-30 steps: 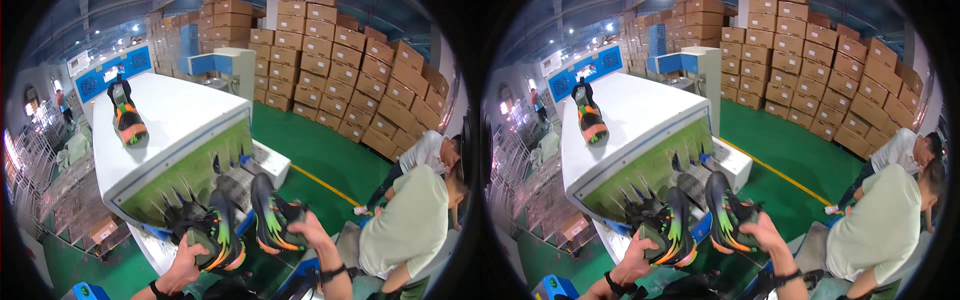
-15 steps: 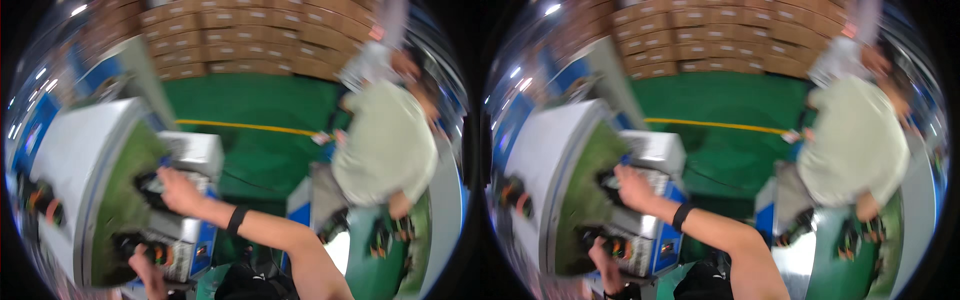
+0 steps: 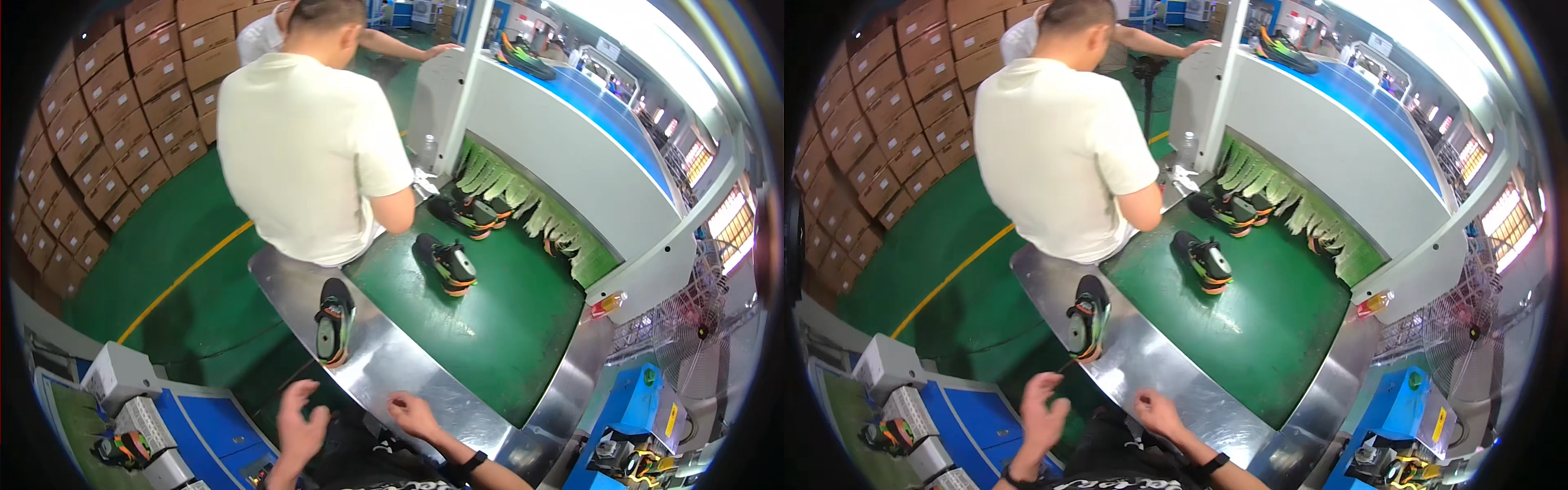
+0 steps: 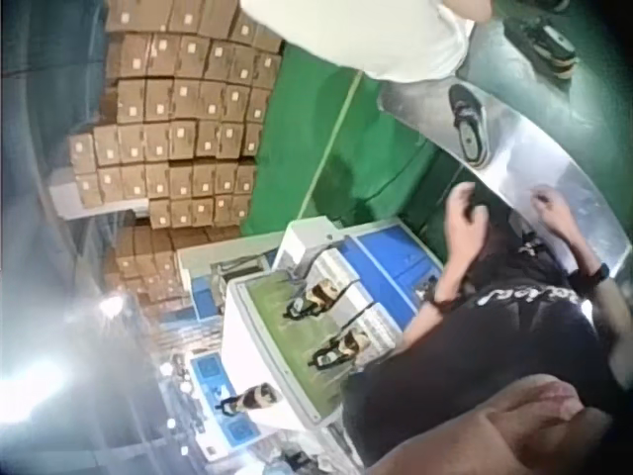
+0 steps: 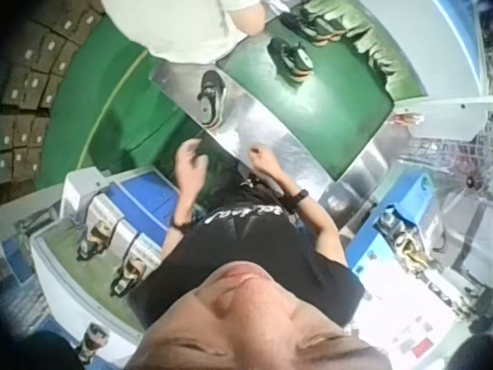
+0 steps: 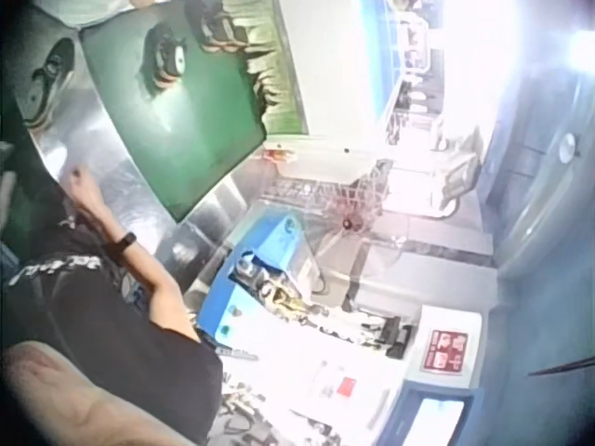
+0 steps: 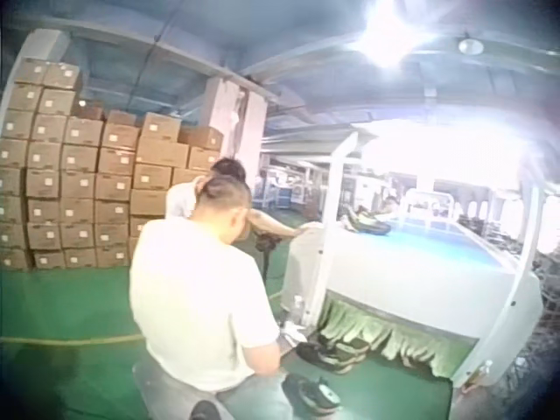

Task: Operating an industrial shoe lasting or pressing machine to shape shoes in a manufacturing facility.

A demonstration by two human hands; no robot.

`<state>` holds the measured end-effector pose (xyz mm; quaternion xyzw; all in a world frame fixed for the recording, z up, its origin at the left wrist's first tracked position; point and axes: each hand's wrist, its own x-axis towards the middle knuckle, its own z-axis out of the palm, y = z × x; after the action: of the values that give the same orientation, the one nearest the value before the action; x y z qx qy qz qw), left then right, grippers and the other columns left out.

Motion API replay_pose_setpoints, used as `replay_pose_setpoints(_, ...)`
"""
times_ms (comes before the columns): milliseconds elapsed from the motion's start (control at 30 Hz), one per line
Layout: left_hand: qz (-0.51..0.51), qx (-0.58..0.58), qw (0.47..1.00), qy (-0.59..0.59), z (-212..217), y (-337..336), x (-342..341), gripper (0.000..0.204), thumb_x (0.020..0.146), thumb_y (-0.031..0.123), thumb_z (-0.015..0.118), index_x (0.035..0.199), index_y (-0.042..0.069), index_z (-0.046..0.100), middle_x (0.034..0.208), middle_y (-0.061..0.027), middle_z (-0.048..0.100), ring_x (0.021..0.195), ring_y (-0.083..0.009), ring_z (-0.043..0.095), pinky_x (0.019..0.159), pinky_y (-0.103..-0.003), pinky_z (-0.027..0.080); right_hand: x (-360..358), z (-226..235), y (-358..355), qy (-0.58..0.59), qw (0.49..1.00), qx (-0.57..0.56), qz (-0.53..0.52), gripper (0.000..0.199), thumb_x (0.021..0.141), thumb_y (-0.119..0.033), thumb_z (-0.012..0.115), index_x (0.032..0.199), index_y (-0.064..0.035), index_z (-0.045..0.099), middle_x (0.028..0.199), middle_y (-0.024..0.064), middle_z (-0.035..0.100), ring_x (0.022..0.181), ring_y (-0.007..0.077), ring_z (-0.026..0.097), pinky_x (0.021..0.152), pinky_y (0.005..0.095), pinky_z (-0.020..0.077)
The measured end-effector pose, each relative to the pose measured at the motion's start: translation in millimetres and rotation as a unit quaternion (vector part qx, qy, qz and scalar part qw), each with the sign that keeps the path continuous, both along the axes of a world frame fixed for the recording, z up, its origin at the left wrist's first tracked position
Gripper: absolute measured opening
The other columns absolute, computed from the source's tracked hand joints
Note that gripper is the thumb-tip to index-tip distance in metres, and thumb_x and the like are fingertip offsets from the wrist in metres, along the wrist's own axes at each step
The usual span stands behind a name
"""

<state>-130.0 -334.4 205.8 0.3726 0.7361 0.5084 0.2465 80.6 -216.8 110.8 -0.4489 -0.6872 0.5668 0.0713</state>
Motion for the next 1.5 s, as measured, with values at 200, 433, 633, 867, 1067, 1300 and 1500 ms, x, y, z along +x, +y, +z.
replay_pose_setpoints(200,-0.233,-0.044,0.964,0.124,-138,166,46,0.042,0.077,0.011,0.062,0.118,0.001,0.054,0.115,-0.0176,0.057,0.108,-0.0331,0.056,0.093,-0.045,0.042,74,25,85,0.047,0.967,0.031,-0.250,0.047,0.087,-0.027,0.064,0.120,0.0039,0.055,0.109,0.0183,0.067,0.104,0.0275,0.065,0.091,0.0358,0.0502)
replay_pose_setpoints(433,-0.212,-0.024,0.929,0.304,-231,291,50,0.033,0.080,0.012,0.058,0.111,0.002,0.056,0.104,-0.0154,0.055,0.100,-0.0326,0.053,0.089,-0.045,0.037,81,38,230,-0.149,0.944,0.127,-0.264,0.083,0.076,-0.041,0.075,0.133,0.0073,0.041,0.130,0.0264,0.052,0.122,0.0342,0.052,0.101,0.0411,0.0436)
replay_pose_setpoints(633,-0.233,-0.048,0.905,0.353,-239,308,46,0.017,0.073,0.008,0.058,0.091,0.006,0.059,0.084,-0.0103,0.056,0.086,-0.0295,0.053,0.081,-0.043,0.036,-11,-37,389,-0.270,0.905,0.267,-0.193,0.068,0.064,-0.039,0.083,0.107,0.0002,0.047,0.101,0.0220,0.060,0.095,0.0354,0.062,0.082,0.0438,0.0518)
replay_pose_setpoints(867,-0.293,-0.143,0.878,0.350,-227,309,49,0.032,0.076,0.006,0.059,0.107,0.001,0.058,0.106,-0.0158,0.060,0.101,-0.0318,0.055,0.087,-0.044,0.040,37,-41,408,-0.162,0.928,0.238,-0.238,0.048,0.060,-0.037,0.078,0.088,-0.0008,0.066,0.088,0.0190,0.066,0.084,0.0338,0.066,0.078,0.0427,0.0539)
replay_pose_setpoints(1067,-0.344,-0.242,0.833,0.360,-187,314,64,0.038,0.094,0.025,0.054,0.121,-0.001,0.056,0.109,-0.0161,0.064,0.102,-0.0281,0.060,0.084,-0.041,0.048,106,16,167,-0.012,0.851,0.071,-0.521,0.066,0.066,-0.048,0.078,0.113,-0.0038,0.062,0.095,0.0162,0.068,0.092,0.0322,0.065,0.084,0.0399,0.0491)
replay_pose_setpoints(1300,-0.610,-0.104,0.753,-0.223,-126,283,214,0.045,0.086,0.032,0.061,0.116,0.000,0.055,0.113,-0.0128,0.061,0.108,-0.0258,0.057,0.094,-0.041,0.041,132,124,-77,0.069,0.670,-0.054,-0.737,0.067,0.069,-0.045,0.080,0.115,0.0012,0.062,0.102,0.0151,0.069,0.094,0.0193,0.065,0.089,0.0327,0.0489)
replay_pose_setpoints(1500,-0.726,-0.262,0.464,-0.434,5,150,284,0.058,0.091,0.032,0.053,0.135,-0.005,0.042,0.123,-0.0189,0.055,0.108,-0.0329,0.058,0.091,-0.045,0.050,150,169,-199,0.150,0.680,0.201,-0.689,0.073,0.078,-0.031,0.073,0.133,0.0050,0.042,0.106,0.0174,0.065,0.096,0.0247,0.062,0.089,0.0342,0.0478)
